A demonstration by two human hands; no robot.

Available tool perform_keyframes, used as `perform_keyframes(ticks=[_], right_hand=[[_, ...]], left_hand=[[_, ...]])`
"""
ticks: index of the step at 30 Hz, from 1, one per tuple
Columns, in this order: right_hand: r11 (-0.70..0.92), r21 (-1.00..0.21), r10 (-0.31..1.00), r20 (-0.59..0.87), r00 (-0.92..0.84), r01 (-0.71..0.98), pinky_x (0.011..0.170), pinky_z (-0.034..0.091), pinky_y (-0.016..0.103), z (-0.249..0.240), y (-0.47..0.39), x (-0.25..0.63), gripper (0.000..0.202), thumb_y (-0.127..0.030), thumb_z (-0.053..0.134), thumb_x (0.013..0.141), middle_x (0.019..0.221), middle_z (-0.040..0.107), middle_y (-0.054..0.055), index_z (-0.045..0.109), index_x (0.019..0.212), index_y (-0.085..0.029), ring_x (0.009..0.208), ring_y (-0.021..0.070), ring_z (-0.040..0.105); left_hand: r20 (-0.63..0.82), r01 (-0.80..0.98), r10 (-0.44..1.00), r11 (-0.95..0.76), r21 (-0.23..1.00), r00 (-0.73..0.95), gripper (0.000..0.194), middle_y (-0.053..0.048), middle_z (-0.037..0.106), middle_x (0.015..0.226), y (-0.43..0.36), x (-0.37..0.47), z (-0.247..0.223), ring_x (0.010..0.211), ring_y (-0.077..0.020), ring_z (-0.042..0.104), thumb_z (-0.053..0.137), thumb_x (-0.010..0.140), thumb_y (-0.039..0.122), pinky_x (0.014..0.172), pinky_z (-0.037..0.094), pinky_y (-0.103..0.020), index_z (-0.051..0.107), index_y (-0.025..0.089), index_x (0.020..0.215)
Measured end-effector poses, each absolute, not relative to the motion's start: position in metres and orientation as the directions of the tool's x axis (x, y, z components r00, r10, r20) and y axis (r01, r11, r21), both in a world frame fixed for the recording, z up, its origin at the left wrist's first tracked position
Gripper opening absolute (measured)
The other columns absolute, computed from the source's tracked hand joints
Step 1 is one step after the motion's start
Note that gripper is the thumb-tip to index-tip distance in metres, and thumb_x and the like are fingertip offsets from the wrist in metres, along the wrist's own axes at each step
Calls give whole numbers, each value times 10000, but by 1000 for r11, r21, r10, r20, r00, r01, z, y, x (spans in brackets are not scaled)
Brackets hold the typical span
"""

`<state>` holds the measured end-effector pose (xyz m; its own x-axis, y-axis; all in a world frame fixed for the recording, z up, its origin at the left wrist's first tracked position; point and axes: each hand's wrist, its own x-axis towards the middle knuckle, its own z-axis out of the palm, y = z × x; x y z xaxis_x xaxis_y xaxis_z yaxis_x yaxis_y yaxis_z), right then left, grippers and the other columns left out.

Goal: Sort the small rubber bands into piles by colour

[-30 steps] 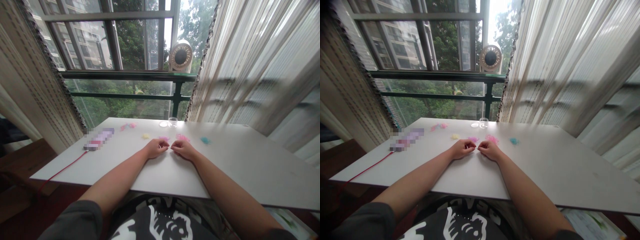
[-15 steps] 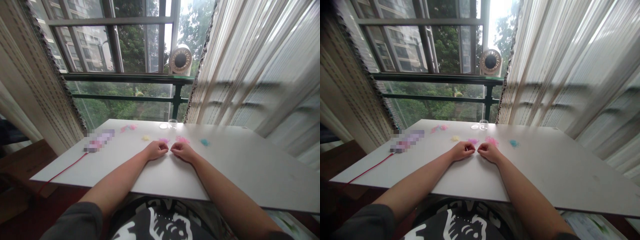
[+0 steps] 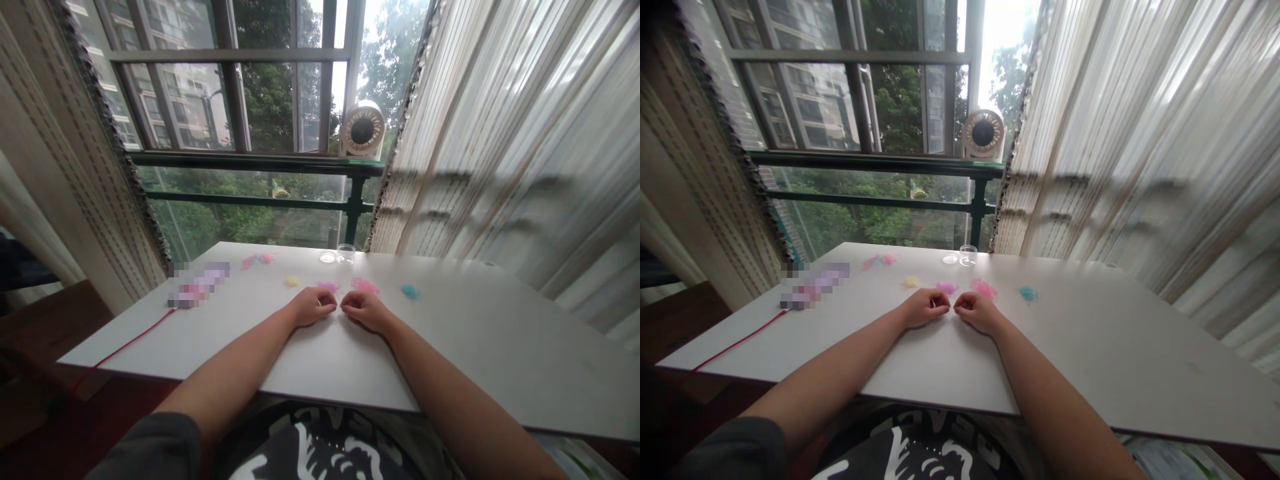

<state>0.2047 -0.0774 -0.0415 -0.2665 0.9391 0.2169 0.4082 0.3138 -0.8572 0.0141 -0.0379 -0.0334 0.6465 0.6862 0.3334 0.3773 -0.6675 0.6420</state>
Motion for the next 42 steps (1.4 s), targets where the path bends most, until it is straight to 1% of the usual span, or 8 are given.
perform_keyframes(ticks=[9,13,16,20,23,28,35,42], right_hand=[[339,-837,931,233,-281,430,422,270,196,-45,-76,206,173,-281,609,684,494,442,-69,591,798,-153,446,71,384],[362,-814,925,255,-281,455,442,267,205,-44,-76,206,126,-268,598,689,500,430,-63,603,735,-151,466,75,371],[374,-796,923,270,-275,475,464,283,214,-44,-75,206,112,-263,588,692,509,452,-50,607,693,-153,491,87,390],[368,-790,927,272,-257,490,472,318,217,-45,-74,206,99,-249,546,714,519,496,-35,592,702,-162,494,98,427],[356,-798,931,260,-255,486,442,313,214,-45,-74,205,117,-264,506,744,488,477,-44,570,725,-168,448,95,420],[390,-777,918,283,-279,494,443,286,208,-43,-78,203,138,-281,567,724,513,447,-56,577,787,-159,469,88,398],[409,-729,913,316,-260,549,497,302,224,-40,-80,199,67,-205,550,716,542,471,-36,587,684,-158,523,99,406],[404,-745,915,320,-246,531,495,308,226,-42,-78,203,72,-223,542,709,530,466,-40,572,686,-161,513,101,402]], left_hand=[[332,369,685,-664,650,649,172,-1,610,649,-37,14,-34,584,-101,509,568,748,285,560,399,-206,660,141,774],[330,366,684,-663,653,651,162,5,604,640,-37,14,-33,576,-97,499,572,743,279,563,396,-206,659,143,756],[324,368,682,-664,651,656,160,8,595,632,-38,15,-32,576,-97,493,570,744,276,555,391,-204,658,143,749],[315,375,690,-654,657,652,161,6,601,648,-37,15,-32,587,-100,492,561,752,275,555,392,-203,655,144,759],[319,375,695,-651,660,645,159,7,600,650,-36,15,-33,589,-100,492,558,756,273,554,392,-203,654,147,762],[323,365,685,-658,658,653,168,4,606,664,-36,15,-35,592,-100,491,551,763,281,557,392,-204,648,143,769],[308,351,676,-653,671,669,154,5,604,655,-36,16,-35,586,-100,491,552,752,270,568,394,-208,635,141,742],[293,358,697,-627,692,654,159,14,571,640,-35,16,-36,581,-97,470,548,749,270,566,385,-208,632,136,749]])
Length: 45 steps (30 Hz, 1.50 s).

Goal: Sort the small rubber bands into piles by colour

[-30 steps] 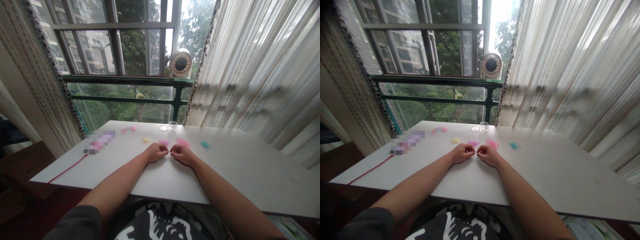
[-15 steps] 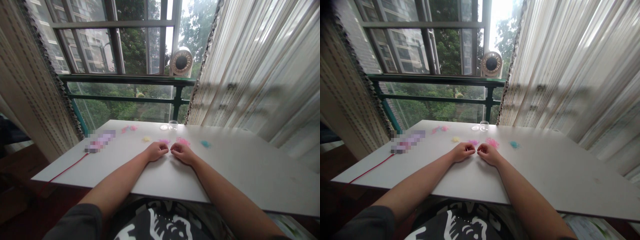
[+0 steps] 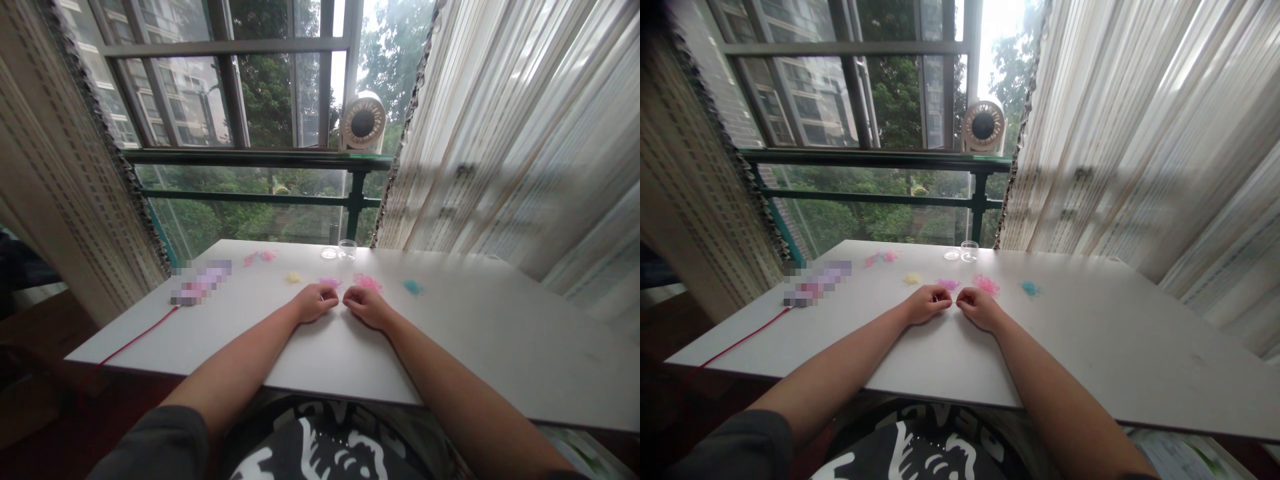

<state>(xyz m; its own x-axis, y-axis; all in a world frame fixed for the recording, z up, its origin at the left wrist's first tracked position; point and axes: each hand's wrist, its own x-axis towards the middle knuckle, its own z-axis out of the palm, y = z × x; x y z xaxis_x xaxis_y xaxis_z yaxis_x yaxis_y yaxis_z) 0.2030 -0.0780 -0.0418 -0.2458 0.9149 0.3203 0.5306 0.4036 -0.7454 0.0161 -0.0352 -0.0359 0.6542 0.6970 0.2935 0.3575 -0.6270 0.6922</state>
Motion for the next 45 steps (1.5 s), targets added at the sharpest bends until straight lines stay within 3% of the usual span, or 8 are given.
perform_keyframes(ticks=[10,19,35,45], right_hand=[[386,-781,922,319,-218,491,452,306,228,-50,-74,205,111,-284,521,729,488,446,-55,531,690,-181,449,100,405],[386,-773,922,300,-246,503,450,299,229,-49,-77,207,103,-268,539,731,498,457,-50,535,686,-176,457,100,405],[382,-791,919,271,-286,478,430,290,228,-53,-76,213,130,-295,525,756,489,458,-50,525,704,-176,434,95,398],[369,-812,923,261,-284,452,430,297,224,-56,-74,216,136,-302,531,755,501,465,-47,529,717,-172,442,90,406]], left_hand=[[305,344,703,-620,705,642,178,15,556,631,-32,15,-40,592,-98,468,549,749,291,581,378,-209,625,130,746],[264,352,711,-592,725,651,243,-23,637,747,-34,17,-42,640,-105,519,593,732,334,604,404,-210,645,129,852],[238,432,697,-637,639,676,193,-6,626,707,-36,21,-37,599,-89,489,563,759,301,569,373,-194,640,130,804],[241,405,681,-642,651,692,190,-5,616,698,-34,21,-40,597,-89,489,556,762,296,564,367,-200,634,127,803]])
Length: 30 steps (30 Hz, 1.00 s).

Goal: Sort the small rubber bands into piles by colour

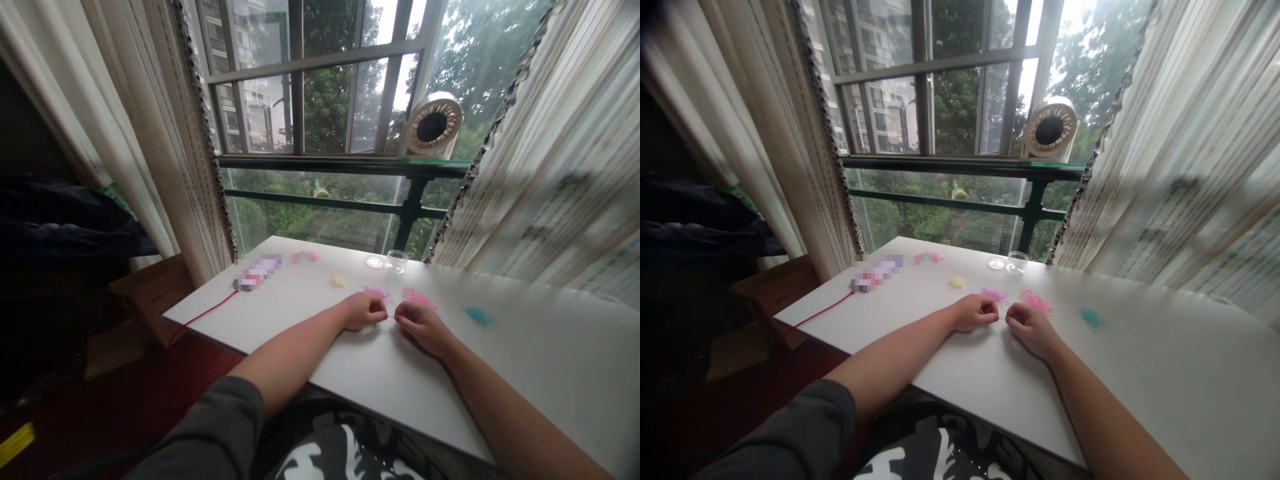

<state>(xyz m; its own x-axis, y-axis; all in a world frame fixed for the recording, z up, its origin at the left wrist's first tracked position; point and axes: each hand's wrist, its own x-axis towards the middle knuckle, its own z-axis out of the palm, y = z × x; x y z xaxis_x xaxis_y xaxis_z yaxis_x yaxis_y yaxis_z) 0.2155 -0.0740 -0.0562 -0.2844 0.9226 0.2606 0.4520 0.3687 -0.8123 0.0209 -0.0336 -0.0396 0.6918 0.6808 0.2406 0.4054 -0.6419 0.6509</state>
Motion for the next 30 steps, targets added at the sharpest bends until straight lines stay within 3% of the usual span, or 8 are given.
perform_keyframes(ticks=[30], right_hand=[[352,-820,923,226,-311,451,430,274,215,-46,-80,213,182,-343,574,736,509,416,-63,535,762,-167,457,82,373]], left_hand=[[255,356,685,-616,703,683,227,13,549,620,-29,18,-39,559,-87,460,555,744,335,519,346,-198,613,116,755]])
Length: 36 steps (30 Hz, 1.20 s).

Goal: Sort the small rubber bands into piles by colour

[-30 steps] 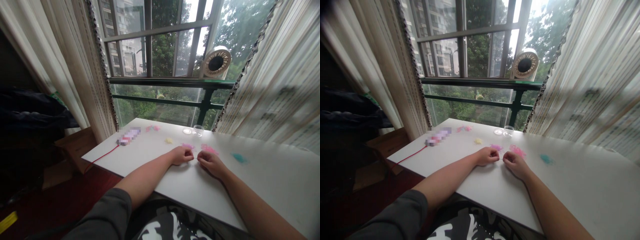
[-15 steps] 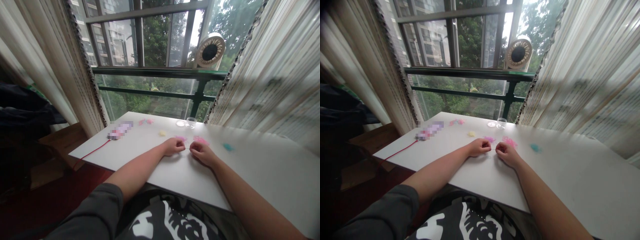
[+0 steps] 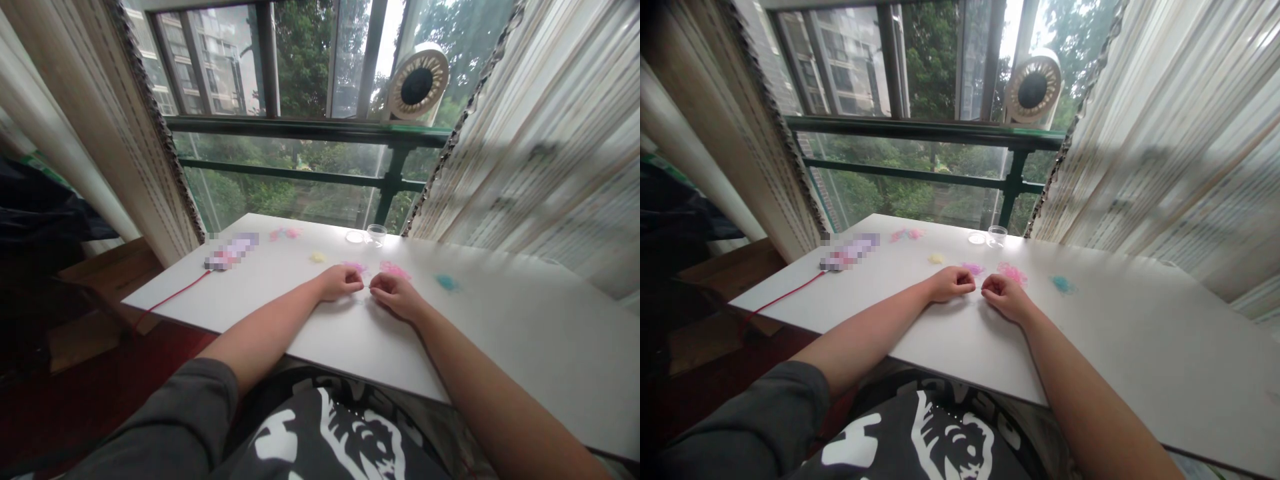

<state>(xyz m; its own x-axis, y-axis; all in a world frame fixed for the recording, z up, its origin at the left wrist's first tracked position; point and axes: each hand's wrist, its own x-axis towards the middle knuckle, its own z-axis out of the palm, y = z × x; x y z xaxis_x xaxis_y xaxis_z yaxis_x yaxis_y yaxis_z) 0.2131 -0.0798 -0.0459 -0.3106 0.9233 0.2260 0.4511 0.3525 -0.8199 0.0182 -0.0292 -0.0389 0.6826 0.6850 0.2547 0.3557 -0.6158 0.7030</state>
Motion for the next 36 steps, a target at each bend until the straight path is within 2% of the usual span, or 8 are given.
perform_keyframes(ticks=[11,25,32,36], right_hand=[[343,-807,933,235,-271,481,414,264,221,-44,-81,211,170,-345,551,747,467,428,-61,545,729,-176,423,87,376],[350,-805,931,245,-269,480,415,275,220,-44,-80,210,166,-344,539,746,452,427,-66,530,711,-182,410,88,384],[381,-761,924,287,-254,525,444,297,225,-49,-78,209,140,-314,537,741,470,445,-57,554,707,-179,438,97,402],[357,-708,929,337,-152,609,484,317,235,-42,-72,226,134,-308,554,709,518,489,-37,571,674,-179,483,105,419]], left_hand=[[256,369,697,-612,700,669,227,24,515,592,-32,18,-37,542,-81,435,558,742,337,504,329,-193,609,117,748],[277,371,706,-616,695,652,225,16,546,607,-34,18,-36,552,-87,449,564,740,334,515,340,-200,617,115,746],[275,373,717,-604,704,641,231,25,521,584,-36,18,-35,545,-85,432,554,743,344,515,327,-201,608,120,726],[265,361,715,-593,719,647,230,25,514,587,-34,17,-35,546,-84,428,546,747,341,518,328,-199,603,121,719]])
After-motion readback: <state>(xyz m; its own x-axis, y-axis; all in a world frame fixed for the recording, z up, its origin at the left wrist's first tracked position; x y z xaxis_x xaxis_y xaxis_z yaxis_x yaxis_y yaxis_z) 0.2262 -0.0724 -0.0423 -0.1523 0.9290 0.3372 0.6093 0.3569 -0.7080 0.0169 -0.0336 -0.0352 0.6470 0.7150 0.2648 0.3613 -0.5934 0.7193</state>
